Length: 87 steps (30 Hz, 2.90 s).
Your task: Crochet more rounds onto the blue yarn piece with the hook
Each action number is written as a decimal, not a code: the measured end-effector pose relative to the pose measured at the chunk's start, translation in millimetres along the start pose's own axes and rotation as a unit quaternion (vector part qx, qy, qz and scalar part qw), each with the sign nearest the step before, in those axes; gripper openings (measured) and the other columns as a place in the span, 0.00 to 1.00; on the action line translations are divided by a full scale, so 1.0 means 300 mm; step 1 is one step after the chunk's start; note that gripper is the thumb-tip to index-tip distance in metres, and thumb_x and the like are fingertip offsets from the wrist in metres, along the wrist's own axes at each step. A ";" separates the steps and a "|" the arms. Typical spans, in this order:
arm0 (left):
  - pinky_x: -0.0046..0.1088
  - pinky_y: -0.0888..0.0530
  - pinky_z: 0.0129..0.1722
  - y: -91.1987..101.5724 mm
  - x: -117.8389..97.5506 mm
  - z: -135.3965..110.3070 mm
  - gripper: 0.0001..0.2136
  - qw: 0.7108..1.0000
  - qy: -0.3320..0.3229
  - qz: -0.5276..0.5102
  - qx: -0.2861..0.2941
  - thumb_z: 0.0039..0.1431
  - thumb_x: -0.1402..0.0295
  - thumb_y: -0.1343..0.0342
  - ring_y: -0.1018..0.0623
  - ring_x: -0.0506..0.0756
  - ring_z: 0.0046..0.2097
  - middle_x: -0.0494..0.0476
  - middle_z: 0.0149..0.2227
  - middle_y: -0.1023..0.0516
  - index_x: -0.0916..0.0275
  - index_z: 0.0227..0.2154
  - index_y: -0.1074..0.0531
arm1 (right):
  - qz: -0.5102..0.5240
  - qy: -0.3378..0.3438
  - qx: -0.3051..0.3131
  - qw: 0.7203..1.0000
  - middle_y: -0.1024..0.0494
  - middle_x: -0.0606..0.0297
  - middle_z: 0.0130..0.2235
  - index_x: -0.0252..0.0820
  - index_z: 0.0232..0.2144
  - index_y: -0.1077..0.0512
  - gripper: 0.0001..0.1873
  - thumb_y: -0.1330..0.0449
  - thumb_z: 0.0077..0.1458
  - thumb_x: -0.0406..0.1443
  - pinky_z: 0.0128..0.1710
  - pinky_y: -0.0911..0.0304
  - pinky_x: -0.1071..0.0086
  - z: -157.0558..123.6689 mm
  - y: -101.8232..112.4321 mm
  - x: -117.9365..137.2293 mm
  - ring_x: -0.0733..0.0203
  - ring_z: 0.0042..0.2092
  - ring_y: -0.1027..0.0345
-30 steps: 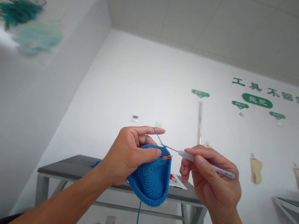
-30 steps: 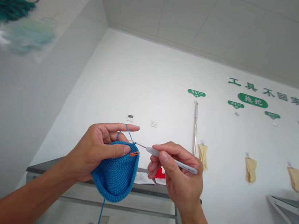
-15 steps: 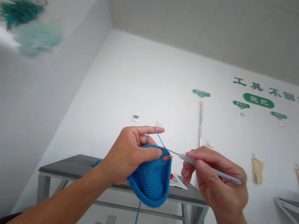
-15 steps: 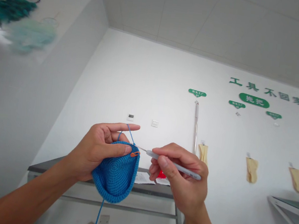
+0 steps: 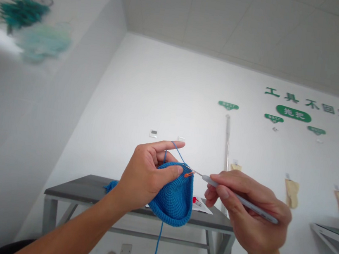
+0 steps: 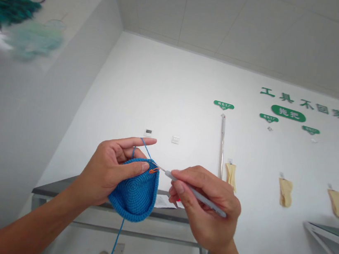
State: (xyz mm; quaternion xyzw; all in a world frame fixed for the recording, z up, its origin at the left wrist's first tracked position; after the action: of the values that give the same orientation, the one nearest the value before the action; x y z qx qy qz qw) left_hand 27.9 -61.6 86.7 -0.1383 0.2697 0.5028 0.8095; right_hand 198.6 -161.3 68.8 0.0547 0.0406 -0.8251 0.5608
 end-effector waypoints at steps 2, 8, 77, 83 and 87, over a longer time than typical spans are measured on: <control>0.31 0.26 0.31 0.002 -0.010 -0.007 0.29 0.999 -0.026 0.026 -0.014 0.53 0.68 0.30 0.17 0.59 0.32 0.57 0.30 0.15 0.70 0.59 0.23 | -0.014 0.006 -0.022 1.000 0.17 0.63 0.28 0.49 0.42 0.13 0.13 0.32 0.60 0.27 0.19 0.28 0.67 -0.007 -0.003 0.008 0.59 0.24 0.24; 0.29 0.26 0.31 -0.009 -0.018 -0.030 0.26 0.995 -0.062 0.065 -0.036 0.58 0.69 0.33 0.19 0.55 0.30 0.55 0.31 0.14 0.68 0.60 0.23 | -0.048 0.027 0.006 0.998 0.16 0.63 0.31 0.49 0.46 0.14 0.16 0.33 0.60 0.27 0.22 0.26 0.66 -0.026 -0.031 0.010 0.59 0.26 0.22; 0.29 0.21 0.35 0.013 0.029 -0.017 0.32 0.984 0.016 -0.175 -0.037 0.41 0.79 0.24 0.16 0.56 0.32 0.58 0.32 0.12 0.70 0.54 0.20 | -0.064 0.108 0.006 0.992 0.17 0.61 0.45 0.47 0.57 0.21 0.28 0.38 0.60 0.19 0.30 0.16 0.73 -0.081 -0.120 0.026 0.64 0.35 0.17; 0.26 0.23 0.31 0.023 0.022 -0.012 0.31 0.988 0.014 -0.150 -0.033 0.42 0.80 0.25 0.18 0.53 0.29 0.53 0.29 0.13 0.69 0.53 0.19 | -0.091 0.138 0.035 0.986 0.16 0.60 0.46 0.48 0.58 0.21 0.30 0.39 0.60 0.18 0.32 0.15 0.71 -0.076 -0.110 0.045 0.62 0.36 0.17; 0.26 0.24 0.31 0.019 0.020 -0.015 0.31 0.991 0.017 -0.131 -0.022 0.43 0.79 0.26 0.19 0.53 0.29 0.53 0.28 0.14 0.70 0.55 0.21 | -0.137 0.155 0.067 0.976 0.15 0.60 0.46 0.48 0.60 0.21 0.31 0.38 0.60 0.18 0.34 0.15 0.71 -0.076 -0.100 0.052 0.62 0.35 0.17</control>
State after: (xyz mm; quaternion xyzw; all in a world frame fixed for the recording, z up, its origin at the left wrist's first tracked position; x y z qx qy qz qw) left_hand 23.5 -56.8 80.0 -0.1988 0.2516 0.3956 0.8606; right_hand 166.1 -161.7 44.2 0.2137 0.0785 -0.8764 0.4245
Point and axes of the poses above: each hand's wrist, its own z-axis towards the middle knuckle, its own y-axis out of the back of the hand, x = y × z, the point moved 8 cm from there along z, towards the middle knuckle
